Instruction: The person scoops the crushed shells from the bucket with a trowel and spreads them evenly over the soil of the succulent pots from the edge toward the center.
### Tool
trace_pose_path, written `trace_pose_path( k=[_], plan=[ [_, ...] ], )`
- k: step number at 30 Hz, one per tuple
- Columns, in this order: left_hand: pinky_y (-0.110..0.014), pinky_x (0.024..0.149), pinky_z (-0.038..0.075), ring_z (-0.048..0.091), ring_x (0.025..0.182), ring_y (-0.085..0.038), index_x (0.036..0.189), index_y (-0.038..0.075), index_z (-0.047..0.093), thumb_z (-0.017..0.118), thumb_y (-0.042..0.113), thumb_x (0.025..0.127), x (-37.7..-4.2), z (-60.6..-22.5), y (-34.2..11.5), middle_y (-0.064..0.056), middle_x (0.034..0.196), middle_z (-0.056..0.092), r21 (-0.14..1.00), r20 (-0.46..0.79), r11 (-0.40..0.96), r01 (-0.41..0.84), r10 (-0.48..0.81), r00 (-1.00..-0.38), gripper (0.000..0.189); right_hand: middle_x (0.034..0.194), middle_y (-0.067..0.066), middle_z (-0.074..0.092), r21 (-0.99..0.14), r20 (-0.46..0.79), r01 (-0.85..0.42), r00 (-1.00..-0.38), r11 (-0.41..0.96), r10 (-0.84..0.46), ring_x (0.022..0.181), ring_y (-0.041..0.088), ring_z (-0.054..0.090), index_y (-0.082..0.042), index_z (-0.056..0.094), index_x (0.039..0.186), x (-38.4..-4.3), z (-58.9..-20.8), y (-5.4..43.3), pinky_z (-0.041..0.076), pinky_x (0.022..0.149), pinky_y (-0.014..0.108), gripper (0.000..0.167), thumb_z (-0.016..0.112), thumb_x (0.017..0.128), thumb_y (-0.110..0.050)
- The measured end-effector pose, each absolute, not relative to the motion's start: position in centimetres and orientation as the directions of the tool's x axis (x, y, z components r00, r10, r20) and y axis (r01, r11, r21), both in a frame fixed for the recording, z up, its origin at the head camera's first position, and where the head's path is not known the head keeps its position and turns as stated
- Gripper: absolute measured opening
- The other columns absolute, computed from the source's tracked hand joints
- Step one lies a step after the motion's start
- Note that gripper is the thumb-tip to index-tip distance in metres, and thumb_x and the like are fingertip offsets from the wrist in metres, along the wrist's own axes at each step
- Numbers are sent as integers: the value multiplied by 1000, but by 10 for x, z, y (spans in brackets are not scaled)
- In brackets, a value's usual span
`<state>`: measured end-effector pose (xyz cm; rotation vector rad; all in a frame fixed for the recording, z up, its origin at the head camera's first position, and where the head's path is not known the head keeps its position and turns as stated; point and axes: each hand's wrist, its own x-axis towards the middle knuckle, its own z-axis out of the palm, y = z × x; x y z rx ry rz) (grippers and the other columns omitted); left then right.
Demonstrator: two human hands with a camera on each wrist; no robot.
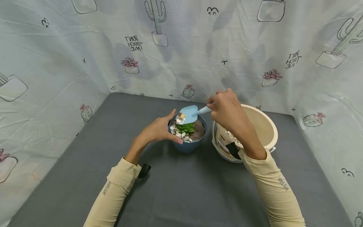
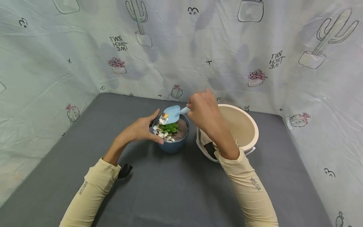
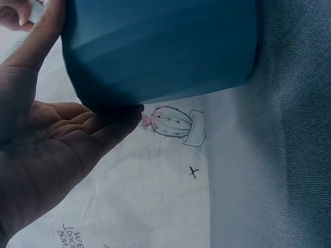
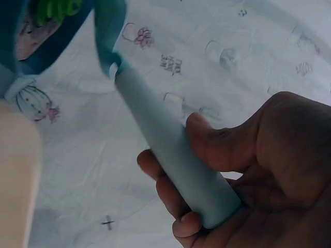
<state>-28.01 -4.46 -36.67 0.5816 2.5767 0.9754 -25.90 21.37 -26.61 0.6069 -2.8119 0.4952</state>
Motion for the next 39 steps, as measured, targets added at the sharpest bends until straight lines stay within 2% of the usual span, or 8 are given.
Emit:
trace_pose_path(
  k=[3, 11, 16, 21, 25, 29, 34, 39],
  plan=[
    [-61, 121, 40, 32, 159, -39, 170, 16, 0, 92, 51, 76, -279, -370, -45, -14, 175, 22, 693, -154, 677, 245, 472, -868, 136, 98, 19, 76, -189, 320, -471, -859, 862, -399, 82, 37, 51, 2, 82, 101, -258, -266, 208, 39, 80, 42, 17, 69, 91, 2],
    [-60, 124, 37, 28, 161, -35, 170, 16, 9, 91, 53, 78, -277, -370, -45, -11, 175, 23, 700, -148, 672, 240, 466, -872, 129, 91, 17, 70, -69, 426, -519, -788, 852, -445, 79, 32, 42, 1, 82, 101, -252, -267, 209, 34, 74, 41, 15, 70, 93, 2],
    [-59, 125, 37, 30, 160, -36, 169, 12, 14, 90, 51, 78, -278, -368, -42, -13, 174, 26, 680, -142, 690, 248, 456, -879, 125, 89, 17, 66, -55, 487, -553, -742, 832, -461, 83, 33, 42, 1, 81, 106, -249, -269, 212, 36, 75, 43, 16, 72, 93, 3],
    [-59, 124, 38, 31, 160, -37, 169, 12, 17, 91, 52, 77, -272, -368, -39, -15, 173, 28, 665, -136, 711, 230, 418, -898, 125, 89, 18, 65, -57, 544, -540, -722, 840, -427, 85, 37, 46, 3, 79, 107, -244, -268, 224, 40, 77, 46, 16, 73, 92, 2],
    [-59, 121, 42, 35, 158, -38, 169, 10, 19, 90, 59, 75, -262, -366, -29, -17, 172, 31, 625, -141, 760, 180, 337, -931, 128, 87, 22, 66, -63, 619, -520, -690, 852, -376, 85, 42, 48, 6, 78, 104, -236, -262, 254, 39, 77, 50, 14, 71, 92, 5],
    [-59, 119, 44, 40, 154, -42, 167, 3, 21, 87, 69, 72, -253, -362, -14, -21, 168, 37, 548, -134, 822, 156, 270, -953, 133, 88, 26, 66, -64, 662, -462, -683, 884, -309, 84, 45, 49, 9, 77, 101, -223, -254, 299, 35, 78, 51, 13, 72, 89, 9],
    [-60, 114, 48, 46, 148, -47, 167, -2, 14, 83, 68, 78, -246, -353, -3, -28, 165, 37, 465, -140, 869, 170, 262, -955, 132, 78, 24, 66, 58, 639, -439, -674, 897, -371, 73, 42, 50, 8, 79, 90, -223, -259, 346, 36, 70, 49, 17, 77, 75, 16],
    [-62, 123, 37, 32, 157, -45, 169, 6, 11, 81, 63, 82, -242, -341, 17, -25, 173, 20, 469, -36, 833, 294, 351, -936, 125, 78, 18, 61, 201, 486, -463, -718, 863, -498, 78, 39, 51, 5, 72, 79, -241, -291, 356, 42, 69, 49, 21, 76, 65, 20]
  ],
)
